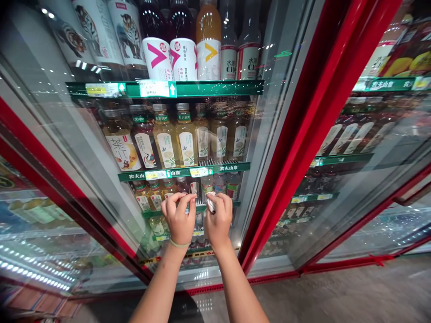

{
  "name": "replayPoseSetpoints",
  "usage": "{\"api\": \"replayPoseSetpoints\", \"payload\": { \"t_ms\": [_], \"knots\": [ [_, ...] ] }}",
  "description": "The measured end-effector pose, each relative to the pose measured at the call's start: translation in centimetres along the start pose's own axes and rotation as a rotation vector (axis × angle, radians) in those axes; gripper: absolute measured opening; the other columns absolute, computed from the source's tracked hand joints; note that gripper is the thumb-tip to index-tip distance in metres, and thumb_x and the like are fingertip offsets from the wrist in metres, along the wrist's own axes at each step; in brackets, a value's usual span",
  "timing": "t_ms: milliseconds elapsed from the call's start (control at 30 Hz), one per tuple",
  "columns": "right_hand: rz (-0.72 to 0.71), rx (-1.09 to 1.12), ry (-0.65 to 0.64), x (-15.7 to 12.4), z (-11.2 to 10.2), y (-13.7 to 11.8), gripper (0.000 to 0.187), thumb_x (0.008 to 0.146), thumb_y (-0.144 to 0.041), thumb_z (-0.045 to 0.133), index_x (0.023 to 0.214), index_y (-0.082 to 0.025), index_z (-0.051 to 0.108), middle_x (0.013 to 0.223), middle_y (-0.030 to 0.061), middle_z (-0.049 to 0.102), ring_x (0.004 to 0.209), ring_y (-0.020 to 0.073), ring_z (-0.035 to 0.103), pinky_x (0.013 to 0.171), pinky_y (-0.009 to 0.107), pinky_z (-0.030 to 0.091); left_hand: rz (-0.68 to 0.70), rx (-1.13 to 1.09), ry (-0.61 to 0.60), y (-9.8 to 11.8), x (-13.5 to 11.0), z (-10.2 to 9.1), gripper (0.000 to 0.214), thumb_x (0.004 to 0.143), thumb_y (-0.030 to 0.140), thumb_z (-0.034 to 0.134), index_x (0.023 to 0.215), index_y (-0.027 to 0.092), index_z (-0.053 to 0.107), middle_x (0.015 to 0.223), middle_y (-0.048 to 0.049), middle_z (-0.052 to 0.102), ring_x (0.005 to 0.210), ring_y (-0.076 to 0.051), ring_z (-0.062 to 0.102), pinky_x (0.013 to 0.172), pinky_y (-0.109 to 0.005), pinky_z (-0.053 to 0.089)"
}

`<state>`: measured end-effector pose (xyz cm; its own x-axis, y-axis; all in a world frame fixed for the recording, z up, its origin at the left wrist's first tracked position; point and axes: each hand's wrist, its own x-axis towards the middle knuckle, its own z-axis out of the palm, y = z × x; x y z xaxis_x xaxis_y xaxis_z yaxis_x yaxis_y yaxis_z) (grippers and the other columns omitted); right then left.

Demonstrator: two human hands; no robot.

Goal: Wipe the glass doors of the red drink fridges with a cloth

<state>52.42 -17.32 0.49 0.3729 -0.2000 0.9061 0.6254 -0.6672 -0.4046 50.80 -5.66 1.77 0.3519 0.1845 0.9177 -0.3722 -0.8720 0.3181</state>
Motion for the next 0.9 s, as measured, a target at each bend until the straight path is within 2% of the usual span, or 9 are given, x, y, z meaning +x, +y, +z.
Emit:
{"api": "replayPoseSetpoints", "payload": {
  "t_ms": [167, 267, 433, 600, 767, 900],
  "knots": [
    [-0.07, -0.015, -0.015, 0.2, -0.6, 0.9, 0.028, 0.092, -0.009, 0.059, 0.115, -0.024, 0.068, 0.103, 0.0072, 0.063, 0.099, 0.021, 0.062, 0.084, 0.037, 0.055, 0.013, 0.005, -0.009, 0.8, 0.0, 0.5, 0.016, 0.094, 0.016, 0.064, 0.101, 0.025, 0.076, 0.1, -0.0065, 0.064, 0.095, -0.02, 0.058, 0.092, -0.038, 0.042],
    [-0.055, -0.017, 0.025, 0.2, -0.9, 1.5, 0.031, 0.092, -0.009, 0.059, 0.118, -0.025, 0.069, 0.104, 0.0074, 0.062, 0.099, 0.0213, 0.063, 0.083, 0.038, 0.056, 0.007, 0.009, -0.006, 1.3, -0.1, 0.8, 0.017, 0.094, 0.016, 0.064, 0.101, 0.026, 0.076, 0.099, -0.0066, 0.063, 0.095, -0.02, 0.057, 0.091, -0.037, 0.042],
    [-0.076, -0.009, -0.012, 0.3, -1.2, 2.2, 0.029, 0.092, -0.011, 0.06, 0.116, -0.025, 0.069, 0.103, 0.0073, 0.063, 0.098, 0.0214, 0.063, 0.084, 0.039, 0.056, 0.033, 0.009, -0.01, 2.0, -0.2, 1.3, 0.017, 0.094, 0.016, 0.065, 0.102, 0.026, 0.077, 0.1, -0.0067, 0.064, 0.095, -0.02, 0.057, 0.092, -0.036, 0.043],
    [-0.011, 0.002, 0.015, 0.4, -1.8, 3.1, 0.027, 0.093, -0.011, 0.059, 0.116, -0.023, 0.068, 0.106, 0.0088, 0.063, 0.102, 0.022, 0.062, 0.087, 0.04, 0.057, 0.028, 0.009, -0.012, 2.6, -0.4, 1.8, 0.018, 0.094, 0.015, 0.065, 0.102, 0.026, 0.077, 0.099, -0.0064, 0.063, 0.094, -0.02, 0.056, 0.091, -0.035, 0.043],
    [-0.084, -0.01, -0.036, 1.2, -2.6, 3.6, 0.025, 0.094, -0.011, 0.06, 0.114, -0.023, 0.068, 0.104, 0.0079, 0.067, 0.101, 0.0221, 0.063, 0.086, 0.039, 0.056, 0.031, 0.02, -0.006, 3.5, -0.5, 2.2, 0.016, 0.093, 0.016, 0.066, 0.1, 0.025, 0.077, 0.099, -0.0065, 0.064, 0.095, -0.02, 0.056, 0.091, -0.036, 0.043],
    [-0.027, -0.031, 0.001, 1.6, -3.4, 4.6, 0.024, 0.094, -0.011, 0.059, 0.114, -0.022, 0.068, 0.105, 0.0085, 0.064, 0.101, 0.0217, 0.062, 0.086, 0.039, 0.056, 0.037, 0.021, -0.006, 4.0, -0.7, 2.6, 0.017, 0.093, 0.015, 0.066, 0.101, 0.025, 0.077, 0.099, -0.0068, 0.064, 0.094, -0.02, 0.055, 0.09, -0.036, 0.043]
  ]
}}
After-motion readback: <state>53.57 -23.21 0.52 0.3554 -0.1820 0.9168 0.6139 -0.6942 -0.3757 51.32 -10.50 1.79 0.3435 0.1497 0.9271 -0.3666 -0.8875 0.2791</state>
